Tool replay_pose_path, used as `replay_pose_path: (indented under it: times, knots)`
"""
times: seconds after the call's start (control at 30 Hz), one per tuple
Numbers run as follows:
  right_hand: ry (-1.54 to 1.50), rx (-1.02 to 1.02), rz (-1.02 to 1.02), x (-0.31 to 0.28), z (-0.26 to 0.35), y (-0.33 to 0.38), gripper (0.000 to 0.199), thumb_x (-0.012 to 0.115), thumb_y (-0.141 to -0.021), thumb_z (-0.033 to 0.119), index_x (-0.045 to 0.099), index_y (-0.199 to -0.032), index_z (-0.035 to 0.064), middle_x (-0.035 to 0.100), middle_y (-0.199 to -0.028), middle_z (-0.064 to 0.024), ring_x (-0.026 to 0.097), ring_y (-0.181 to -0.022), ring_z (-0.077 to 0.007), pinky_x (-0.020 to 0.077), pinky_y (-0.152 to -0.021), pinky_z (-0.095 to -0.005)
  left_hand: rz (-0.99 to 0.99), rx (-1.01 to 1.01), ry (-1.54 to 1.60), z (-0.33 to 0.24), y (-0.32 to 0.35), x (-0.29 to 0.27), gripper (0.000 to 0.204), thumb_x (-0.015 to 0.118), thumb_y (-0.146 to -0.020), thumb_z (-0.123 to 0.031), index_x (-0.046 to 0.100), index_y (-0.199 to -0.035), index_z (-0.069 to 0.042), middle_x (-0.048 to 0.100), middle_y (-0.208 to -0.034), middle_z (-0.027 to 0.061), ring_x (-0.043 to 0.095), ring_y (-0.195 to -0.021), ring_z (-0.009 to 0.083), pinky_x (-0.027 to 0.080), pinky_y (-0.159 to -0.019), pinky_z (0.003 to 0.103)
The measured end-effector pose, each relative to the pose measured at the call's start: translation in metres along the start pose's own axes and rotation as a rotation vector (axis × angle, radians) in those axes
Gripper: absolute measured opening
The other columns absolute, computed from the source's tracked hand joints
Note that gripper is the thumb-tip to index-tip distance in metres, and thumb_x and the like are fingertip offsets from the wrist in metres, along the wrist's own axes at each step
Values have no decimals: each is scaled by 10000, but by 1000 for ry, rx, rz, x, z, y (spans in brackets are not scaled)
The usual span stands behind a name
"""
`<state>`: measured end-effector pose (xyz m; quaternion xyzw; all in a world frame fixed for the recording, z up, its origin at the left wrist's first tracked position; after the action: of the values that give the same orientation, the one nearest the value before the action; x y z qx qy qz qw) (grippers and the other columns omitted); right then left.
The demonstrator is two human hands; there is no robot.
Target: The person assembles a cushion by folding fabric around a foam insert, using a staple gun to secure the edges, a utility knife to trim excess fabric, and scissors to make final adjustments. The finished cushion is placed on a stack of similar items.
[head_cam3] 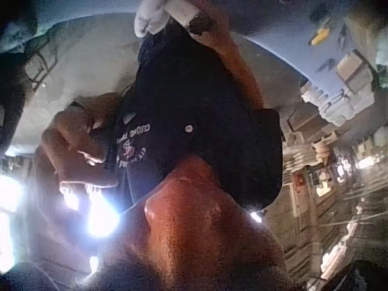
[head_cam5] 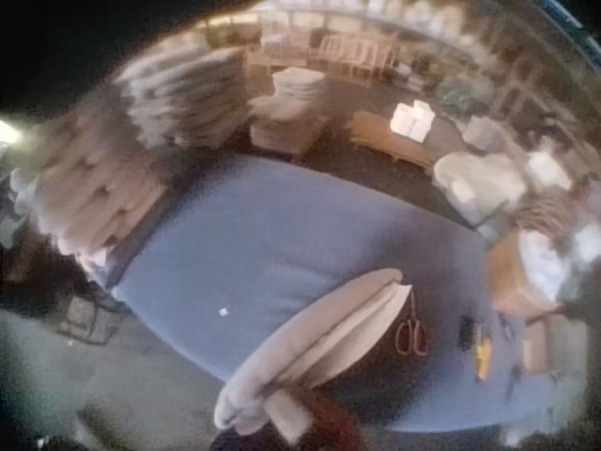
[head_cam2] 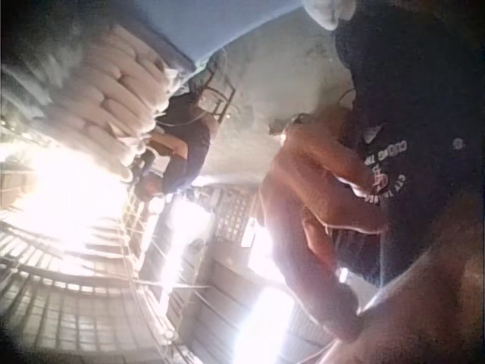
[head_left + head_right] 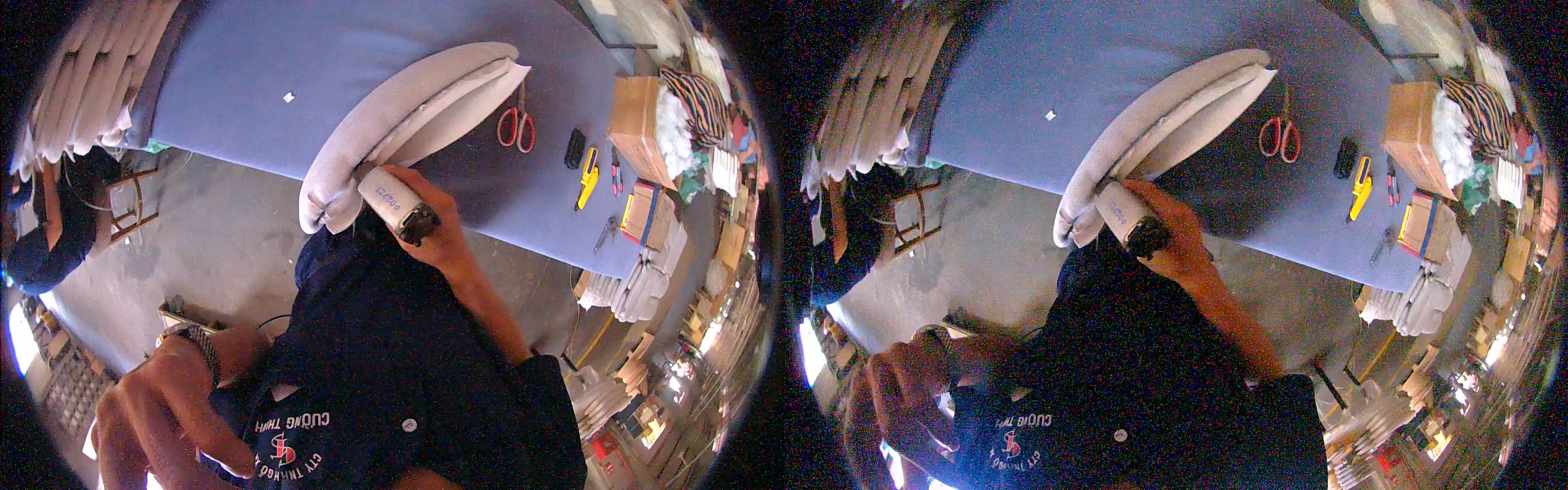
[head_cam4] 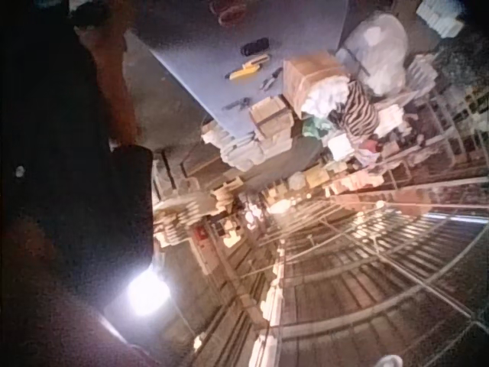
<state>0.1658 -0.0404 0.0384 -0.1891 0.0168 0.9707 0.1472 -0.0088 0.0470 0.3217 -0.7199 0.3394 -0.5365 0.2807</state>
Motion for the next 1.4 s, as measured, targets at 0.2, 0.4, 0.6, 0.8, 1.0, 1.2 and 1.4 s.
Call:
replay_pose_path:
  times: [0.2, 0.4, 0.6, 0.8, 1.0, 1.2, 1.4]
  knots:
    - [-5, 70, 44, 5, -2, -1, 589, 765, -788, 1, 591, -1343, 94, 702, -1224, -146, 694, -1145, -259, 538, -959, -349, 33, -489, -107, 14, 14, 5, 224, 631, -992, -305, 724, -1186, -243, 734, -896, 57, 663, -882, 217, 474, -909, 379]
    - [1, -4, 27, 2, 5, -9, 565, 765, -795, 5, 597, -1331, 66, 708, -1204, -148, 699, -1131, -257, 539, -955, -353, 117, -720, 13, 20, 10, 22, 376, 612, -1004, -319, 607, -1372, -246, 723, -1148, 84, 655, -1071, 271, 403, -1062, 568]
    - [-7, -17, 40, 6, -1, -15, 634, 769, -730, 31, 588, -1337, 72, 693, -1232, -176, 686, -1132, -335, 547, -955, -396, 82, -572, -129, -9, 25, -32, 576, 609, -1006, -370, 423, -1507, -154, 530, -1416, 152, 494, -1333, 304, 328, -1147, 558]
    - [-1, 3, 87, 9, 15, -21, 520, 751, -825, 24, 595, -1320, 43, 706, -1182, -156, 700, -1102, -254, 538, -943, -354, 42, -1125, -1077, 83, 168, -205, 836, 658, -980, -393, 236, -1608, -36, 338, -1627, 192, 340, -1496, 294, 309, -1213, 432]
    - [88, 3, 108, 7, 14, -21, 491, 755, -838, 27, 599, -1304, 19, 705, -1172, -166, 708, -1080, -254, 552, -922, -356, 117, -1359, -980, 121, 253, -228, 1003, 752, -887, -487, 231, -1581, 16, 340, -1577, 323, 377, -1466, 389, 342, -1189, 451]
    - [11, -20, 56, 9, 8, -14, 540, 756, -841, 34, 587, -1354, 35, 705, -1215, -158, 703, -1108, -253, 547, -952, -348, 281, -1376, -1357, 124, 244, -223, 879, 685, -914, -474, 270, -1585, -87, 437, -1527, 286, 513, -1332, 468, 449, -1096, 521]
    - [57, 41, 67, 13, 12, -6, 574, 754, -836, 40, 583, -1384, 46, 695, -1272, -147, 689, -1158, -245, 540, -977, -350, 380, -1495, -1542, 120, 235, -216, 794, 643, -939, -466, 311, -1546, -76, 515, -1467, 259, 652, -1137, 466, 548, -923, 569]
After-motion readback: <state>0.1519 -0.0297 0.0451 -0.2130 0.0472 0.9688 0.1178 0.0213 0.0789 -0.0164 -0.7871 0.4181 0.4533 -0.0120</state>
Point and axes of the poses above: each hand's wrist, its own y-axis away from the middle knuckle, its own x-axis out of the palm, z = x × y, the point moved 10 cm from there along -y, towards the middle knuckle
